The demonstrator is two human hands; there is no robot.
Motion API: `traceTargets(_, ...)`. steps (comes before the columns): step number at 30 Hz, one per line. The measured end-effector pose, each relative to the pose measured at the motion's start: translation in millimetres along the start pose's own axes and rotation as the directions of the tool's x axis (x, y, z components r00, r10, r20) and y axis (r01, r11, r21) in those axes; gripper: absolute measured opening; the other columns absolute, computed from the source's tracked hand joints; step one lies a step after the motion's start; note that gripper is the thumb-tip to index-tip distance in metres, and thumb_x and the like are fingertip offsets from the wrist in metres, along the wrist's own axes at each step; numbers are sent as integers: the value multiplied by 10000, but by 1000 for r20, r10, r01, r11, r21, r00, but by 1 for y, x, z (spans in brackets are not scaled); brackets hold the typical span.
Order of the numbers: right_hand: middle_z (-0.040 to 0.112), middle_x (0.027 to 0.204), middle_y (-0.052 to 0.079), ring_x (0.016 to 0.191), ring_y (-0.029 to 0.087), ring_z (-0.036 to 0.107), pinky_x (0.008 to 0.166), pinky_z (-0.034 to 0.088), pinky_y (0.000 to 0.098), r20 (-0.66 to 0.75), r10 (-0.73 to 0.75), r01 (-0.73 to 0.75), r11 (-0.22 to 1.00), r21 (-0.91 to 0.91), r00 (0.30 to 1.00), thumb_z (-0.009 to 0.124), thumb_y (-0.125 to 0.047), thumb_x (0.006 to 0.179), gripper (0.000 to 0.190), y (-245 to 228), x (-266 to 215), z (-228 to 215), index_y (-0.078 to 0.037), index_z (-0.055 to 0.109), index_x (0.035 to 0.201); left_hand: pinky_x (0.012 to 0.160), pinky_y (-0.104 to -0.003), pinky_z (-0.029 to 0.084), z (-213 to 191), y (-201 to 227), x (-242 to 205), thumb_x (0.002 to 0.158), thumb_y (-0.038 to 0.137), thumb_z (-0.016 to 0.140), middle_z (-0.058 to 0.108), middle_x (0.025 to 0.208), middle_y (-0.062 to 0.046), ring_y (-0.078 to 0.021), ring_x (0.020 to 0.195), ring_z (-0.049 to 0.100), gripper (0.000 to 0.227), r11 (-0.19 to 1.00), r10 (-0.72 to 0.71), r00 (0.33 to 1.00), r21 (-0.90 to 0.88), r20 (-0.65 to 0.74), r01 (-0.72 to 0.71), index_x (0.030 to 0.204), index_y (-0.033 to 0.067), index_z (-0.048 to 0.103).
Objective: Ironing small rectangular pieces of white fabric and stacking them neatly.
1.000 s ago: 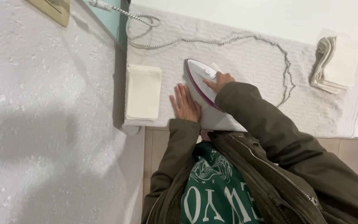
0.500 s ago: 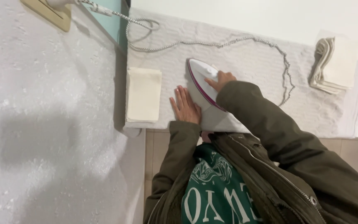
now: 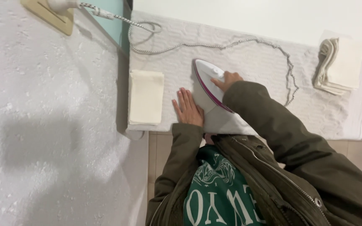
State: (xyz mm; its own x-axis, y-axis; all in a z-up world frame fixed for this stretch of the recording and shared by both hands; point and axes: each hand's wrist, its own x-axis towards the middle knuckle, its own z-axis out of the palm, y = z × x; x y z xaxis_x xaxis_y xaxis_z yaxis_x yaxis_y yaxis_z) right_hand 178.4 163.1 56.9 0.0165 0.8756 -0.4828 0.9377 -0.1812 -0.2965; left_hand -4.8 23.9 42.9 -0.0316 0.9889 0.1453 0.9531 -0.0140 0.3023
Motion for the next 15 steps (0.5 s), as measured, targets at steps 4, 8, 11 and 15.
traceTargets(4, 730, 989, 275, 862, 412, 744, 795, 595, 511, 21, 29, -29, 1000, -11, 999, 662, -678, 896, 753, 9, -1, -1, 14, 692, 1191, 1289, -572, 66, -7, 4, -1, 961, 240, 511, 232, 1693, -231, -356, 1597, 165, 731, 999, -34, 999, -13, 23, 34, 1581, -85, 300)
traceTargets(8, 729, 997, 283, 868, 418, 741, 807, 594, 515, 9, 49, -49, 999, -20, 999, 655, -695, 893, 765, 6, 2, -9, 8, 698, 1191, 1281, -573, 65, -8, 3, 7, 951, 248, 515, 221, 1687, -239, -358, 1588, 148, 751, 998, -3, 999, 58, 35, 1, 1582, -88, 284)
traceTargets(11, 728, 1003, 283, 883, 424, 735, 822, 585, 518, -2, 35, -35, 999, -21, 999, 656, -694, 893, 758, 24, -2, 1, 4, 705, 1184, 1282, -572, 70, -9, 4, 0, 951, 252, 516, 211, 1695, -242, -357, 1592, 142, 759, 999, -15, 998, 45, 62, 12, 1585, -92, 279)
traceTargets(15, 716, 1014, 286, 892, 423, 742, 825, 587, 524, 13, 39, -38, 999, -35, 999, 648, -688, 906, 757, 9, 4, -15, 6, 686, 1204, 1277, -586, 75, -1, 1, 2, 954, 252, 506, 196, 1691, -247, -375, 1587, 137, 754, 999, 7, 1000, 38, 4, -7, 1581, -99, 279)
